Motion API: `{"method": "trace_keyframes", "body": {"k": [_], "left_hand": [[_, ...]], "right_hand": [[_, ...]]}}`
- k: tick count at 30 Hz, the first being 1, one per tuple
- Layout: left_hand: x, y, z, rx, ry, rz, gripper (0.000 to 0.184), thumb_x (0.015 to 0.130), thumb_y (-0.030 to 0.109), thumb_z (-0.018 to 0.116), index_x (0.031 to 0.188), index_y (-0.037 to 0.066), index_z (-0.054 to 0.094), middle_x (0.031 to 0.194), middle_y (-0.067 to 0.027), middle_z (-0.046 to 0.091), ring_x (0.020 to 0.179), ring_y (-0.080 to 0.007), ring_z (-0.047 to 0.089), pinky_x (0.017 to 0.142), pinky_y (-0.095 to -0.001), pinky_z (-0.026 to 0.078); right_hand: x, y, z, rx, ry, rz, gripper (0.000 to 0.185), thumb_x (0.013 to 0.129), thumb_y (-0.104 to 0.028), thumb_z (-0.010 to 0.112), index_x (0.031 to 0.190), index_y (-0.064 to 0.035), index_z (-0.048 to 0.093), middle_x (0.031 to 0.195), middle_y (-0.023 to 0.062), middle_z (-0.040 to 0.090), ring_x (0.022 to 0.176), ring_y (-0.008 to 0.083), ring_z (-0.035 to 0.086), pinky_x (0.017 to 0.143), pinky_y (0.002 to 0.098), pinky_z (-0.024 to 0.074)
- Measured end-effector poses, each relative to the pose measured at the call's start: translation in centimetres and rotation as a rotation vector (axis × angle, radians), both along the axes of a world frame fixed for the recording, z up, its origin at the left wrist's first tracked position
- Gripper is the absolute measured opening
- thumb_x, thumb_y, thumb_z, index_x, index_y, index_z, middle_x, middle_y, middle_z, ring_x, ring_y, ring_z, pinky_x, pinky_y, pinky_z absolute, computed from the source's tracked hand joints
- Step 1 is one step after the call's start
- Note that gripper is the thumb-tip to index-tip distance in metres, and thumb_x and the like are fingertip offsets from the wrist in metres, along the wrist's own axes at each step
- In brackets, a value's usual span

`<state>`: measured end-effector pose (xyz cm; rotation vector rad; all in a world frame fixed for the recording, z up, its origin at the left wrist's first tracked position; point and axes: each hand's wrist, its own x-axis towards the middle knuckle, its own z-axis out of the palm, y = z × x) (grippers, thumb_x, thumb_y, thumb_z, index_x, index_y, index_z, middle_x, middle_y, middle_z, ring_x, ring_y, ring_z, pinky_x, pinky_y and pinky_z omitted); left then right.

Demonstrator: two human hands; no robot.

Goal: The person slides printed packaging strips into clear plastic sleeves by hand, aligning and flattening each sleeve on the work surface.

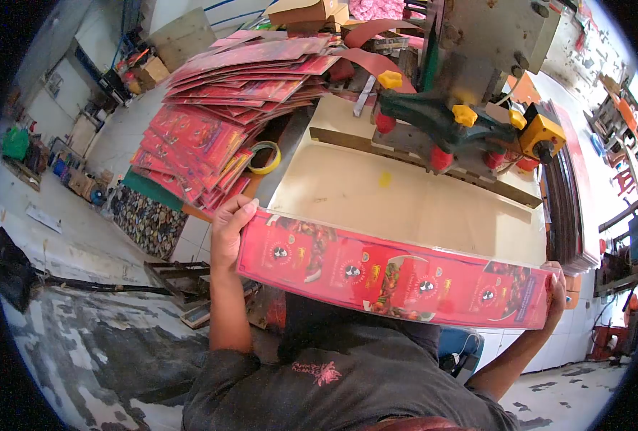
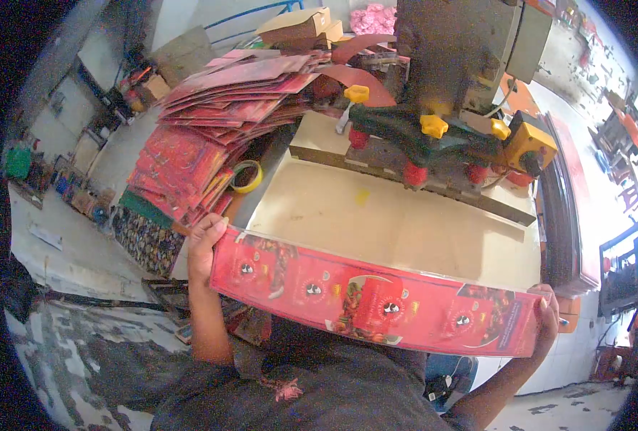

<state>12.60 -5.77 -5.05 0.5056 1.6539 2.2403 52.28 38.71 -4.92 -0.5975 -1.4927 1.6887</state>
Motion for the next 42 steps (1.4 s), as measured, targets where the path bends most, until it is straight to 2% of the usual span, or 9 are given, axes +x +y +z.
{"method": "trace_keyframes", "body": {"k": [10, 14, 16, 22, 25, 28, 31, 33, 42], "left_hand": [[0.6, 1.1, -1.0, 0.014, -0.013, 0.121, 0.014, 0.099, 0.019, 0.069, 0.102, 0.006, 0.068, 0.093, -0.0043, 0.072, 0.084, -0.0133, 0.067, 0.080, -0.0316, 0.056], [0.3, 0.8, -0.9, 0.033, 0.030, 0.104, 0.015, 0.102, 0.016, 0.066, 0.103, 0.002, 0.069, 0.094, -0.0073, 0.074, 0.084, -0.0133, 0.070, 0.081, -0.0307, 0.059], [0.3, 0.6, -0.6, 0.106, -0.006, -0.013, 0.014, 0.103, 0.015, 0.065, 0.105, 0.001, 0.069, 0.097, -0.0081, 0.074, 0.085, -0.0140, 0.071, 0.083, -0.0322, 0.060], [0.1, 0.8, -1.3, 0.082, -0.027, 0.071, 0.014, 0.103, 0.013, 0.066, 0.107, 0.000, 0.071, 0.100, -0.0087, 0.075, 0.088, -0.0140, 0.071, 0.084, -0.0314, 0.059], [0.0, 1.0, -1.5, 0.028, 0.018, 0.121, 0.015, 0.103, 0.014, 0.067, 0.107, 0.000, 0.072, 0.100, -0.0080, 0.075, 0.089, -0.0134, 0.071, 0.085, -0.0301, 0.058], [-0.2, 0.8, -1.7, 0.020, 0.022, 0.124, 0.015, 0.103, 0.014, 0.067, 0.106, 0.001, 0.072, 0.099, -0.0075, 0.075, 0.089, -0.0129, 0.071, 0.086, -0.0297, 0.058], [-0.3, 0.6, -1.9, 0.027, -0.001, 0.117, 0.014, 0.102, 0.014, 0.067, 0.106, 0.001, 0.072, 0.099, -0.0073, 0.075, 0.089, -0.0128, 0.071, 0.085, -0.0300, 0.058], [-0.2, 0.7, -2.0, 0.035, -0.022, 0.111, 0.014, 0.102, 0.014, 0.067, 0.105, 0.001, 0.072, 0.098, -0.0067, 0.075, 0.088, -0.0124, 0.070, 0.084, -0.0296, 0.057], [0.6, 2.3, -2.9, -0.038, 0.034, 0.189, 0.014, 0.101, 0.018, 0.066, 0.092, 0.007, 0.067, 0.086, -0.0009, 0.068, 0.080, -0.0101, 0.064, 0.078, -0.0280, 0.051]], "right_hand": [[1.8, -0.3, -0.8, -0.076, 0.059, -0.049, 0.036, 0.094, -0.032, 0.065, 0.107, 0.0002, 0.060, 0.090, 0.0067, 0.061, 0.079, 0.0161, 0.063, 0.073, 0.0326, 0.0562], [3.0, -0.1, -1.6, -0.007, 0.017, -0.063, 0.041, 0.091, -0.034, 0.070, 0.108, 0.0017, 0.062, 0.093, 0.0095, 0.063, 0.083, 0.0192, 0.064, 0.075, 0.0334, 0.0567], [3.6, 0.3, -2.1, 0.003, 0.031, -0.049, 0.042, 0.090, -0.035, 0.071, 0.109, 0.0023, 0.062, 0.094, 0.0105, 0.064, 0.084, 0.0201, 0.064, 0.076, 0.0337, 0.0568], [3.3, -0.5, -1.0, -0.017, 0.033, -0.119, 0.046, 0.088, -0.035, 0.074, 0.109, 0.0042, 0.065, 0.096, 0.0128, 0.065, 0.085, 0.0216, 0.065, 0.076, 0.0348, 0.0573], [3.0, -0.8, -0.6, -0.025, 0.023, 0.030, 0.048, 0.087, -0.036, 0.074, 0.109, 0.0052, 0.066, 0.095, 0.0133, 0.066, 0.084, 0.0218, 0.065, 0.076, 0.0352, 0.0573], [3.4, -0.8, -1.4, 0.032, 0.022, -0.046, 0.049, 0.084, -0.037, 0.074, 0.106, 0.0059, 0.067, 0.092, 0.0129, 0.066, 0.082, 0.0217, 0.065, 0.075, 0.0343, 0.0559], [3.7, -0.7, -1.0, 0.045, -0.013, 0.049, 0.048, 0.081, -0.036, 0.073, 0.103, 0.0062, 0.067, 0.092, 0.0130, 0.065, 0.083, 0.0215, 0.065, 0.073, 0.0331, 0.0540], [3.1, -1.7, -0.3, 0.023, -0.028, -0.058, 0.046, 0.079, -0.036, 0.073, 0.098, 0.0058, 0.068, 0.091, 0.0132, 0.065, 0.081, 0.0214, 0.064, 0.072, 0.0316, 0.0522], [3.9, -1.5, -0.5, 0.070, -0.069, 0.014, 0.042, 0.082, -0.035, 0.076, 0.093, 0.0043, 0.067, 0.084, 0.0123, 0.065, 0.077, 0.0190, 0.063, 0.072, 0.0314, 0.0520]]}}
